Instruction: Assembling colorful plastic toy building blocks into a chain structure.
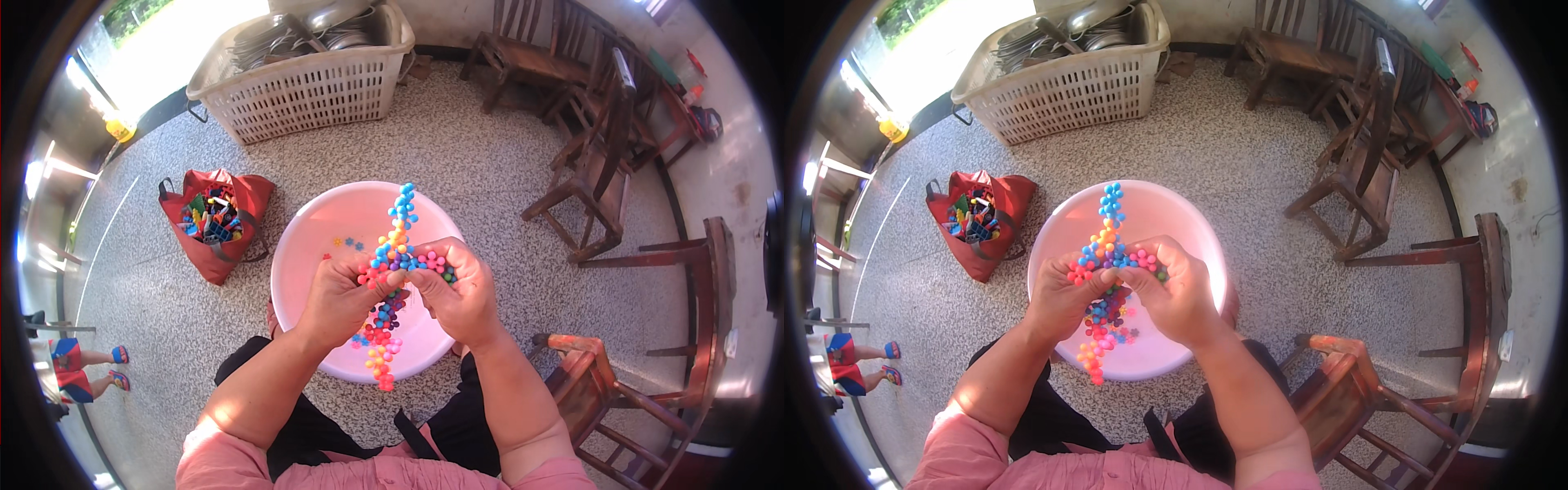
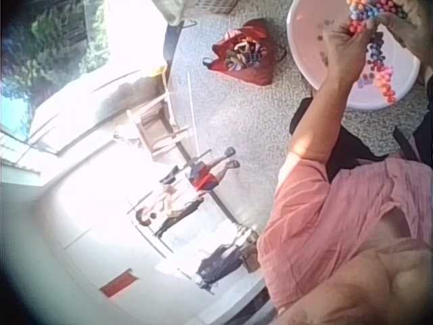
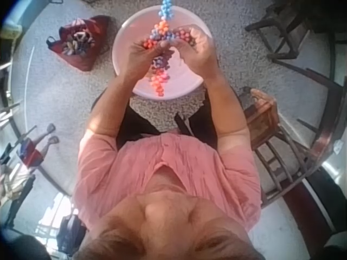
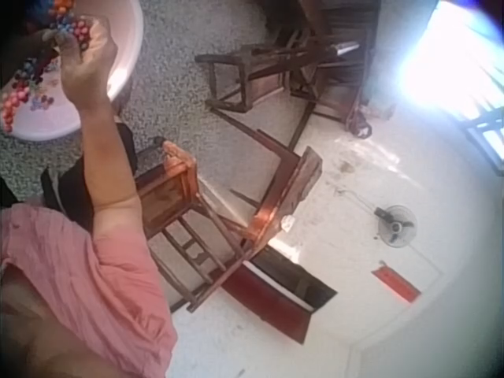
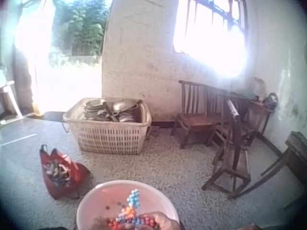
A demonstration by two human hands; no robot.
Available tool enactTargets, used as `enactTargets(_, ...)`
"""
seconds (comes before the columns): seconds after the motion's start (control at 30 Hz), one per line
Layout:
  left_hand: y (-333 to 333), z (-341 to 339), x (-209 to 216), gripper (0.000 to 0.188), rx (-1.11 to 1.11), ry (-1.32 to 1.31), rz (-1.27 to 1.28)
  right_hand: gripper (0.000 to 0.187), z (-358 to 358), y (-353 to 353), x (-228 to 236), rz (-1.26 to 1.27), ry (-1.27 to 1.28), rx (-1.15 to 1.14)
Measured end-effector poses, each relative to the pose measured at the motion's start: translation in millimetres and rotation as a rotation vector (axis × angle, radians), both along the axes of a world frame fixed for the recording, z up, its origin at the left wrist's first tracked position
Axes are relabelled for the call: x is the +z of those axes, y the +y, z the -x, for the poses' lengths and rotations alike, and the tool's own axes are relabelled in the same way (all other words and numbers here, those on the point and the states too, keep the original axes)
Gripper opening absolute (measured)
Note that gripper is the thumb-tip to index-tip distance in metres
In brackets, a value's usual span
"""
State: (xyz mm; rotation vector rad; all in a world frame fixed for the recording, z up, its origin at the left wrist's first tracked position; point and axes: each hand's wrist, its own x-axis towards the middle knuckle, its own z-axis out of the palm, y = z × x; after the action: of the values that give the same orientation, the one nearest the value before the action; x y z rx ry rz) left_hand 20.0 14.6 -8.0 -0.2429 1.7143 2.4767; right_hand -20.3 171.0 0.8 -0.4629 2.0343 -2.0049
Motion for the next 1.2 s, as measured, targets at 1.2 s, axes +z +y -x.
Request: enactTargets(1.2, -12.0, -1.3, 2.1, 0.035, -0.21, -0.09, -0.239, 0.016, 11.1, 21.8, 4.7, 0.634, -0.508, 0.066)
